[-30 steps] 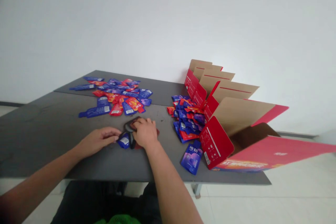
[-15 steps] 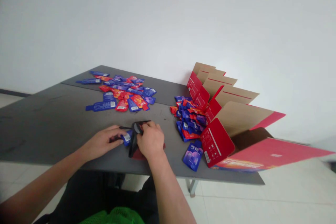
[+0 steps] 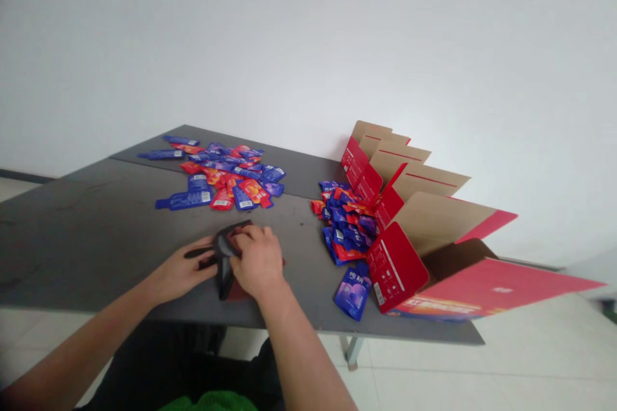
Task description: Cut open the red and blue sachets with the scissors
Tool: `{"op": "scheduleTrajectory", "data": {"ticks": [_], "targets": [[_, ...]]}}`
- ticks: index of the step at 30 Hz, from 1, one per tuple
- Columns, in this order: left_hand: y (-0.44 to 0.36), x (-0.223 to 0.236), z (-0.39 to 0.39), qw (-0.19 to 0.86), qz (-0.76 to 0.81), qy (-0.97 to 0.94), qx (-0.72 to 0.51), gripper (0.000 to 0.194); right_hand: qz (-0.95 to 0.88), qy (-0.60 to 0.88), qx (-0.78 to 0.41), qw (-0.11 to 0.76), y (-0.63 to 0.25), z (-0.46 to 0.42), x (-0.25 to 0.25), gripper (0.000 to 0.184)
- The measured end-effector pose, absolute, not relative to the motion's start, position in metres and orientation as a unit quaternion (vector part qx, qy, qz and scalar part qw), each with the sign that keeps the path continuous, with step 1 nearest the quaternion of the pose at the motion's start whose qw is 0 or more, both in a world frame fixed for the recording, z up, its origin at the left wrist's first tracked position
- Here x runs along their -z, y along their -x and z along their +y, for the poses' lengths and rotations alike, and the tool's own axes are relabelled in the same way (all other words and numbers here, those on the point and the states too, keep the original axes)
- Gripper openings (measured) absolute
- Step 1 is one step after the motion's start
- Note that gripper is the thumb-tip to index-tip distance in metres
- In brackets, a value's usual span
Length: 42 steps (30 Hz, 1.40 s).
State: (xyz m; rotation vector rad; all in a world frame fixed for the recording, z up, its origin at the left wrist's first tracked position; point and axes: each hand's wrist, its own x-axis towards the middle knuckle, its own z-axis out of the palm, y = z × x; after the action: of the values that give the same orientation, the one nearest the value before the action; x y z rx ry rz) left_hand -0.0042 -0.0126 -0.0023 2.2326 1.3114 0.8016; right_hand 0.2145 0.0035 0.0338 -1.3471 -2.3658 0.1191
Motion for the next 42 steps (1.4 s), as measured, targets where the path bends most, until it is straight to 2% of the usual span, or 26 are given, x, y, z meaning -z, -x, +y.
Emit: {"op": "scheduleTrajectory", "data": {"ticks": [3, 10, 13, 16, 21, 25, 28, 36, 38, 42], "targets": [[0.004, 0.002, -0.012, 0.223, 0.466, -0.808, -0.283, 0.022, -0.862, 0.472, -0.055, 0.175, -0.212, 0.001, -0.023, 0.022], [0.002, -0.007, -0.016, 0.222, 0.466, -0.813, -0.270, 0.023, -0.757, 0.639, -0.012, 0.136, -0.233, 0.041, -0.039, 0.023], [0.004, -0.002, -0.014, 0.215, 0.476, -0.810, -0.269, 0.020, -0.819, 0.549, -0.009, 0.167, -0.224, 0.029, -0.039, 0.023], [0.004, 0.000, -0.013, 0.206, 0.492, -0.804, -0.263, 0.017, -0.878, 0.449, -0.022, 0.163, -0.220, 0.019, -0.032, 0.023], [0.003, -0.004, -0.015, 0.212, 0.463, -0.818, -0.267, 0.023, -0.783, 0.603, -0.002, 0.154, -0.234, 0.030, -0.037, 0.023], [0.004, 0.000, -0.014, 0.199, 0.491, -0.807, -0.262, 0.018, -0.831, 0.519, -0.022, 0.201, -0.216, 0.012, -0.032, 0.025], [0.004, 0.002, -0.013, 0.196, 0.508, -0.799, -0.255, 0.015, -0.858, 0.475, -0.046, 0.189, -0.206, 0.000, -0.021, 0.025], [0.003, -0.007, -0.016, 0.208, 0.453, -0.819, -0.285, 0.023, -0.751, 0.644, -0.010, 0.144, -0.237, 0.040, -0.037, 0.028], [0.004, -0.004, -0.015, 0.203, 0.458, -0.817, -0.285, 0.023, -0.761, 0.628, -0.008, 0.165, -0.230, 0.031, -0.039, 0.028], [0.006, 0.003, -0.012, 0.197, 0.486, -0.808, -0.266, 0.016, -0.851, 0.491, -0.033, 0.184, -0.211, 0.004, -0.027, 0.027]]}}
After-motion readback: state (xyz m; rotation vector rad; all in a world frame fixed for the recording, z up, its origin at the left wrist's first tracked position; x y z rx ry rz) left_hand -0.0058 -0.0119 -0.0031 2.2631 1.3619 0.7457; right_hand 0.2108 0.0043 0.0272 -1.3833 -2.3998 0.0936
